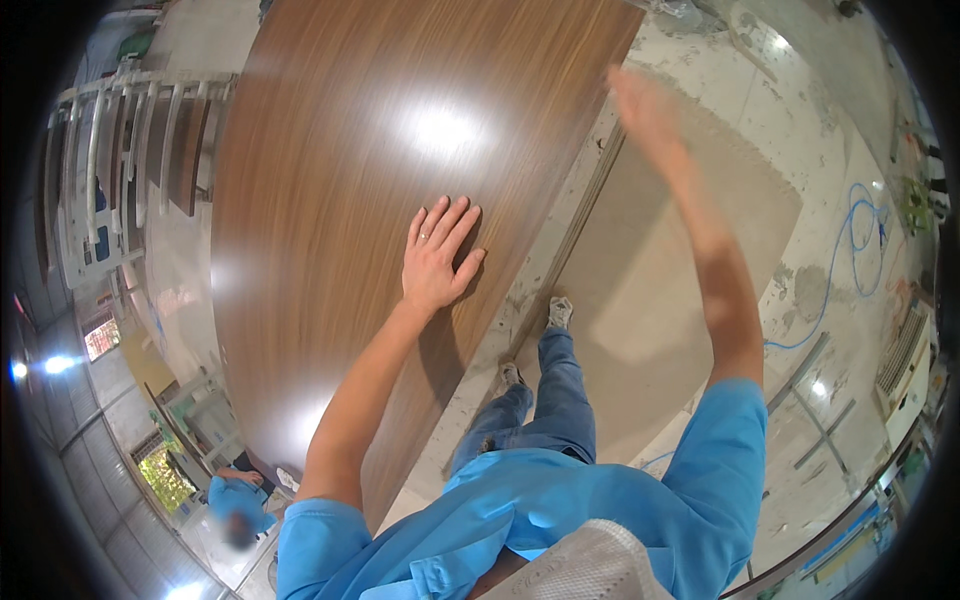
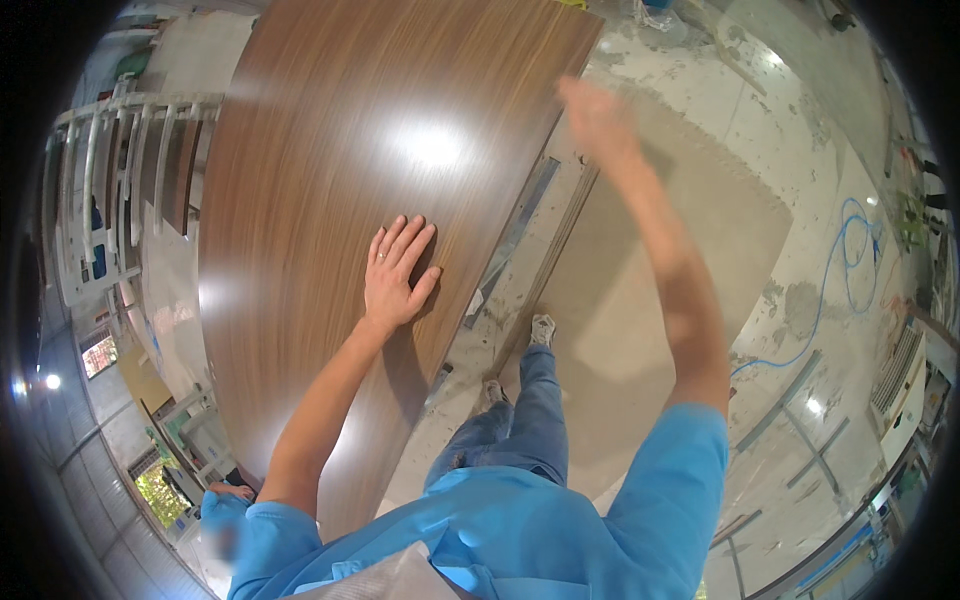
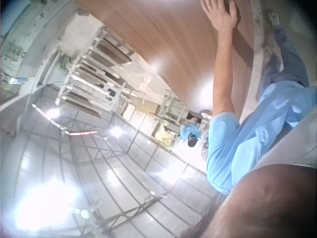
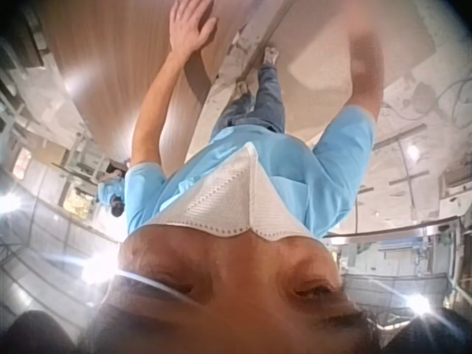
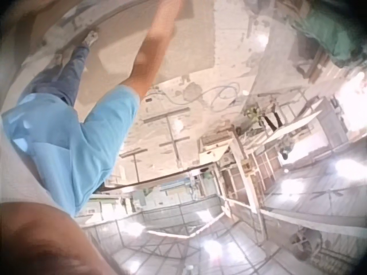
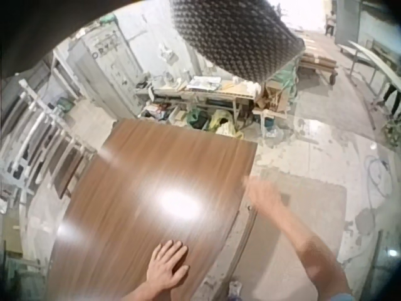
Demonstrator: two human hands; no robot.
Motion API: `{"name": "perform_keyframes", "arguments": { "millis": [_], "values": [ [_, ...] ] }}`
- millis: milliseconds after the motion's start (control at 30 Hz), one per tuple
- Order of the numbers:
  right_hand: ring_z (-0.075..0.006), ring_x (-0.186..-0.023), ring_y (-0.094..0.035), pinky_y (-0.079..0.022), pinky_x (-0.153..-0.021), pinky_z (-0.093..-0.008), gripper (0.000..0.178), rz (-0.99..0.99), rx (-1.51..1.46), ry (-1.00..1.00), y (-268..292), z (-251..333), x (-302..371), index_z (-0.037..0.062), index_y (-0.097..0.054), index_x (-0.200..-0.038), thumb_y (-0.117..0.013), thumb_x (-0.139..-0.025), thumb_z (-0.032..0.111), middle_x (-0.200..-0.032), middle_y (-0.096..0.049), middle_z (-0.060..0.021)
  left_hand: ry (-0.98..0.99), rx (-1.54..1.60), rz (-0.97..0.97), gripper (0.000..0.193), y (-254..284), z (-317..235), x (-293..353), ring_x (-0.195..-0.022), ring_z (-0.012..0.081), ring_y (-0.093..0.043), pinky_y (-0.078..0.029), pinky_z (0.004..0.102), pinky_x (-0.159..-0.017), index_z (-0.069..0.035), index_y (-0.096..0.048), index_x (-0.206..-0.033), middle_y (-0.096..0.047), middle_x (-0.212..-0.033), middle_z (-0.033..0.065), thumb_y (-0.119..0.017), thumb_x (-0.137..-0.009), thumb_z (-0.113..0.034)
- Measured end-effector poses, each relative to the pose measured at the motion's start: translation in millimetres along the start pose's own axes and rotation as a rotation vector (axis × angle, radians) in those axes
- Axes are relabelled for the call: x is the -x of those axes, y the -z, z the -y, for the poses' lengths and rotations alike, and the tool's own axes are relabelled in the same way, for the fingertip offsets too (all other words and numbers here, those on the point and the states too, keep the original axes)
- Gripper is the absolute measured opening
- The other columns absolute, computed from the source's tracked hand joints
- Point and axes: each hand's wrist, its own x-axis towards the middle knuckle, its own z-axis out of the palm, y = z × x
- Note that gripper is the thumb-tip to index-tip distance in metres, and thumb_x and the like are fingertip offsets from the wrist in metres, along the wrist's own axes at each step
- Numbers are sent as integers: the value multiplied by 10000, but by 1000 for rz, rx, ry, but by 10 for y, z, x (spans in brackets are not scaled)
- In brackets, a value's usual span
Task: The person uses a small metal scraper to trim the edges of a large wooden board. They repeatedly scrape along the perimeter, occasionally pausing to wipe the surface with a cloth. A coworker is visible nearby, also working on the board.
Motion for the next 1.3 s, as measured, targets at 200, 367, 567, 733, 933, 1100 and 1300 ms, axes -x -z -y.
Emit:
{"name": "perform_keyframes", "arguments": {
  "millis": [200,367,567,733,933,1100,1300],
  "values": [
    [-320,-983,-741,-598,-818,-423,292,-123,-56,55,-124,-231,-135,112,-750,-1284,-609,-1029,138,-1100,-773,-116,17,91,-89,516,-49,62,6,-1513,309,-476,-310,521,-1281,-120,-581,-1533,-538,-1619,86,-618,-1049,-296],
    [-266,-792,-670,-562,-631,-402,325,-61,-82,152,-173,1001,1073,148,-739,-1226,-656,-917,90,-846,-633,-66,46,128,-177,466,-75,53,-4,-1466,345,-514,-365,525,-1241,-85,-604,-1486,-574,-1567,128,-609,-1051,-251],
    [-243,-796,-675,-560,-632,-356,279,-17,-264,399,-42,1704,1566,106,-740,-1183,-643,-924,68,-810,-607,-82,214,184,-323,430,-61,268,201,-1408,382,-554,-409,493,-1198,-36,-627,-1439,-604,-1527,179,-588,-1067,-248],
    [-262,-804,-702,-570,-644,-401,242,-274,-168,-17,-147,1127,883,189,-742,-1225,-609,-1026,155,-868,-677,-77,356,-95,-209,499,271,870,1240,-1543,348,-416,-305,497,-1270,-94,-557,-1556,-521,-1631,121,-505,-1109,-311],
    [-229,-738,-643,-532,-595,-379,295,-139,-68,62,-356,1959,1908,181,-744,-1229,-685,-943,143,-814,-613,-51,465,-150,-222,538,328,1141,2008,-1575,329,-373,-265,495,-1294,-134,-497,-1611,-461,-1681,96,-474,-1119,-351],
    [-215,-736,-622,-526,-592,-358,355,-43,-127,90,-319,3252,2898,119,-755,-1231,-695,-882,103,-773,-568,-48,449,-144,-259,537,260,1182,1955,-1565,317,-389,-277,494,-1291,-154,-517,-1595,-490,-1657,92,-501,-1103,-370],
    [-277,-814,-695,-580,-678,-397,254,-193,-178,90,-146,3020,2472,158,-751,-1193,-634,-974,109,-893,-692,-86,426,-135,-305,538,215,1215,1917,-1558,312,-397,-275,493,-1291,-149,-536,-1572,-502,-1645,84,-522,-1089,-384]
  ]
}}
